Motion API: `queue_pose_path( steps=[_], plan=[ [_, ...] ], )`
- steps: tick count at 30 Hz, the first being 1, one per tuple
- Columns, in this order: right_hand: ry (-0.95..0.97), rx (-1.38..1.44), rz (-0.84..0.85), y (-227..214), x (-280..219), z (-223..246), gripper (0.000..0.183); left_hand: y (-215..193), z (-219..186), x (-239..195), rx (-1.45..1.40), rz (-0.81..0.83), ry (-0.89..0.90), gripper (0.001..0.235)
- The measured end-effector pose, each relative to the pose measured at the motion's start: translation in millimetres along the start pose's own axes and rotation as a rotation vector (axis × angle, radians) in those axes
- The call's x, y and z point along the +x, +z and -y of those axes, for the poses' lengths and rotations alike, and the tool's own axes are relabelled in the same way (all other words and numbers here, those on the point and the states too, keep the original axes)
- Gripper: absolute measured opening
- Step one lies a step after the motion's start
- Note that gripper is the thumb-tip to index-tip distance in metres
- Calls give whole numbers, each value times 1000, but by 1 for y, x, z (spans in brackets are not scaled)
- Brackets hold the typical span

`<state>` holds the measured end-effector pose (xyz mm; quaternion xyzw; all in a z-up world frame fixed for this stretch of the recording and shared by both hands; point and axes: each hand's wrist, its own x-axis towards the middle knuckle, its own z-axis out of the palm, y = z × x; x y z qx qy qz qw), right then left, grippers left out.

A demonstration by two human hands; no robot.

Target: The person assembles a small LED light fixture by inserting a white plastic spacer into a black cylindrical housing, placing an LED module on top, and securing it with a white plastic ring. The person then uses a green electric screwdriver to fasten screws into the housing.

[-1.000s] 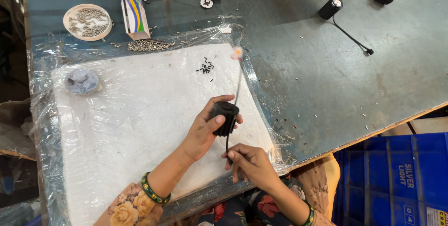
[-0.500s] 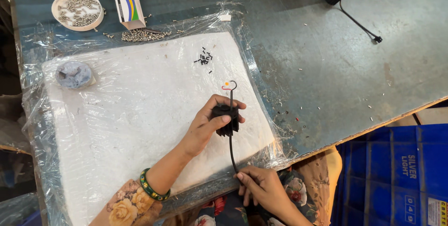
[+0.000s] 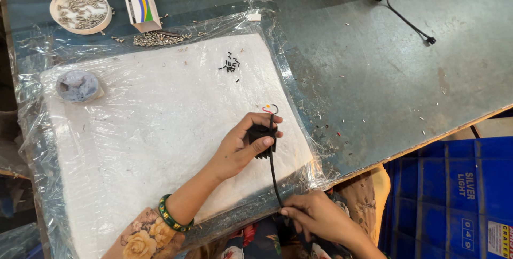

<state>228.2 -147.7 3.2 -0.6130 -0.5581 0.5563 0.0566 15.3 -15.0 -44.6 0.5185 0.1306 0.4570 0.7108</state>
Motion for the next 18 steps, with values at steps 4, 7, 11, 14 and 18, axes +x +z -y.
queue_pose_path(
  steps=[4,7,11,14,18],
  plan=[
    [-26,-108,56,-1,1,8,24,2,1,1,-62,29,-47,31],
    [-26,-205,80,-5,2,11,26,3,0,0,-60,28,-60,33],
    [-96,-320,121,-4,6,9,25,1,-6,0,-84,9,-60,36],
    [-112,-272,108,2,6,5,23,-1,-9,2,-96,16,-39,35],
    [-70,-263,92,2,3,0,24,0,-10,0,-24,23,-49,32]
  ],
)
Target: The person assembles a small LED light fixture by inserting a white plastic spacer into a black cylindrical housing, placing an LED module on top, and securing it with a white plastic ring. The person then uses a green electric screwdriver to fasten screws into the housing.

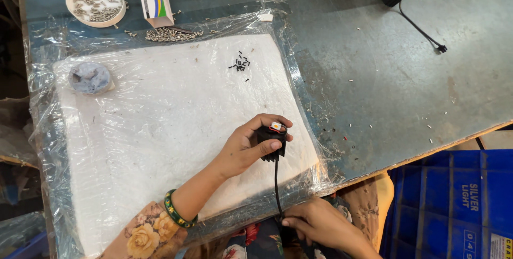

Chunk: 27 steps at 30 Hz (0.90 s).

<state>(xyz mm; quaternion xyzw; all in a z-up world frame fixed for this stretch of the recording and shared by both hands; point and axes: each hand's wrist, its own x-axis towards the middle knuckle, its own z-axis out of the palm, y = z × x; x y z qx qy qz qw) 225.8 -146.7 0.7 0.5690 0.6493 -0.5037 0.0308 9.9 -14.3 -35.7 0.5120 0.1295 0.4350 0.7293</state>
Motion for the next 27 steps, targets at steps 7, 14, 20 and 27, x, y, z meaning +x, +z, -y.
queue_pose_path(
  steps=[7,14,20,27],
  plan=[
    [0,100,-588,-32,-6,6,46,5,-6,-1,489,17,196,28],
    [-499,300,-652,-37,64,25,91,7,-11,-2,523,59,140,27],
    [-612,330,-769,-34,93,27,74,4,-17,2,820,-104,274,23],
    [-541,50,-932,-30,100,33,62,0,-21,3,1042,-157,392,21]
  ],
)
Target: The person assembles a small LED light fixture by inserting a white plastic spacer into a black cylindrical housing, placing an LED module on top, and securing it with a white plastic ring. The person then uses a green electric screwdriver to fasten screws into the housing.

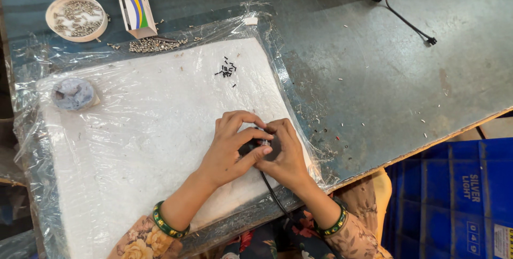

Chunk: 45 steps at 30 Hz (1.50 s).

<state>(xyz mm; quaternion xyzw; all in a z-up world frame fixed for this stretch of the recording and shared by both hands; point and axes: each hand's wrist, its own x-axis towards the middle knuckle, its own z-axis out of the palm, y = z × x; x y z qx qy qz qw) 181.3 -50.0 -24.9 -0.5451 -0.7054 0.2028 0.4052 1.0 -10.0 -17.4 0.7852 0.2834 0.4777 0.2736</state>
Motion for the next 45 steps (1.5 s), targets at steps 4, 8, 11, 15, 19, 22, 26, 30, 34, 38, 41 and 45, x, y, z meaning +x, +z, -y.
queue_pose_path(
  steps=[4,8,11,15,19,22,26,30,34,38,41,45],
  plan=[
    [41,117,-159,3,5,6,55,-6,3,1,91,-57,8,14],
    [141,35,-157,2,4,5,59,-7,3,3,82,-48,1,20],
    [46,0,-158,2,3,4,61,-8,1,6,100,-21,59,22],
    [116,1,-125,4,7,4,63,-11,0,6,118,-15,69,17],
    [192,-12,-98,6,8,8,62,-9,-2,5,180,-78,7,12],
    [138,38,-105,9,11,6,61,-9,-1,5,206,-112,1,12],
    [77,26,-94,14,9,-7,62,-8,2,4,178,-128,6,11],
    [80,74,-47,11,6,-18,71,-8,4,1,117,-178,18,13],
    [-50,302,-37,-15,19,-5,69,-6,7,-3,-20,-146,-81,16],
    [-251,198,-102,-38,52,51,34,-3,9,-8,-15,-155,-78,14],
    [-462,-102,83,-21,92,102,18,1,15,-8,-30,-177,-62,24],
    [-819,-230,390,69,147,154,17,10,26,-11,-123,-110,-149,33]
  ],
)
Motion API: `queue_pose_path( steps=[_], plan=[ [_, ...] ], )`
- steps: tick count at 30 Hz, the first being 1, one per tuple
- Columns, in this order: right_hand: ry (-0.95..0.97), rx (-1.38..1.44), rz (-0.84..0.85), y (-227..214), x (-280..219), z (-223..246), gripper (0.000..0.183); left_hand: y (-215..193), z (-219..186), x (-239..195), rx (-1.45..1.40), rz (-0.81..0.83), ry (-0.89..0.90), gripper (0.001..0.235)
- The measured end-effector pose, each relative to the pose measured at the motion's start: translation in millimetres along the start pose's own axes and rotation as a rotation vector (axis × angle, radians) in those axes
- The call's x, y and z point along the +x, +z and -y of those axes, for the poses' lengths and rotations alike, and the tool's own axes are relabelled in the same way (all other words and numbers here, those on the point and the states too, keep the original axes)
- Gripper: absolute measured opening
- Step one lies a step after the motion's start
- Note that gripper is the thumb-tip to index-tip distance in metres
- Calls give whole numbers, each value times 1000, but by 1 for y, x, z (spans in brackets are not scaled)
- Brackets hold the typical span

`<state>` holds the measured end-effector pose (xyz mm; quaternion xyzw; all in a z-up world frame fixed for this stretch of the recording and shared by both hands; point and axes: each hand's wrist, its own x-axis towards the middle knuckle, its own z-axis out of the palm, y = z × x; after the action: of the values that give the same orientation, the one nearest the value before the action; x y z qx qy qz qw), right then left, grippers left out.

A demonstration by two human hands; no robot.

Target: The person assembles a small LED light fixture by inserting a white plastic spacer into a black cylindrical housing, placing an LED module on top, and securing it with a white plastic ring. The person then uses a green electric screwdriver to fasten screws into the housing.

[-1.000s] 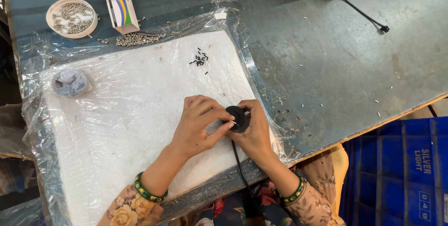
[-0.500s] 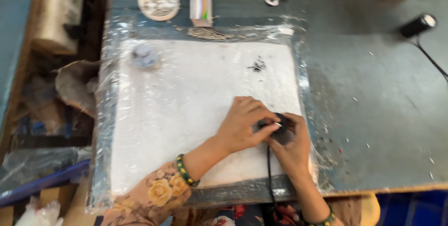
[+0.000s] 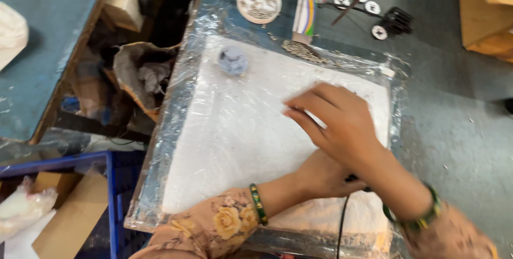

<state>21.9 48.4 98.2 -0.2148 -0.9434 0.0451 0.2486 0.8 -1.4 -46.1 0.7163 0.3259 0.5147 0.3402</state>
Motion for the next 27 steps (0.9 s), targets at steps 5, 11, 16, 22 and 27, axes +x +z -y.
queue_pose_path(
  steps=[5,11,16,22,27],
  plan=[
    [-161,-78,150,72,78,-11,22,18,11,-4,93,-161,132,29],
    [-174,-126,148,102,94,-30,9,28,17,-5,151,-142,44,26],
    [-144,-150,22,90,96,-36,7,27,14,-2,85,-169,73,23],
    [-165,-215,56,93,98,-28,7,34,18,-2,84,-106,15,25],
    [-150,-137,43,101,97,-31,5,40,24,-3,108,-131,40,30]
  ],
)
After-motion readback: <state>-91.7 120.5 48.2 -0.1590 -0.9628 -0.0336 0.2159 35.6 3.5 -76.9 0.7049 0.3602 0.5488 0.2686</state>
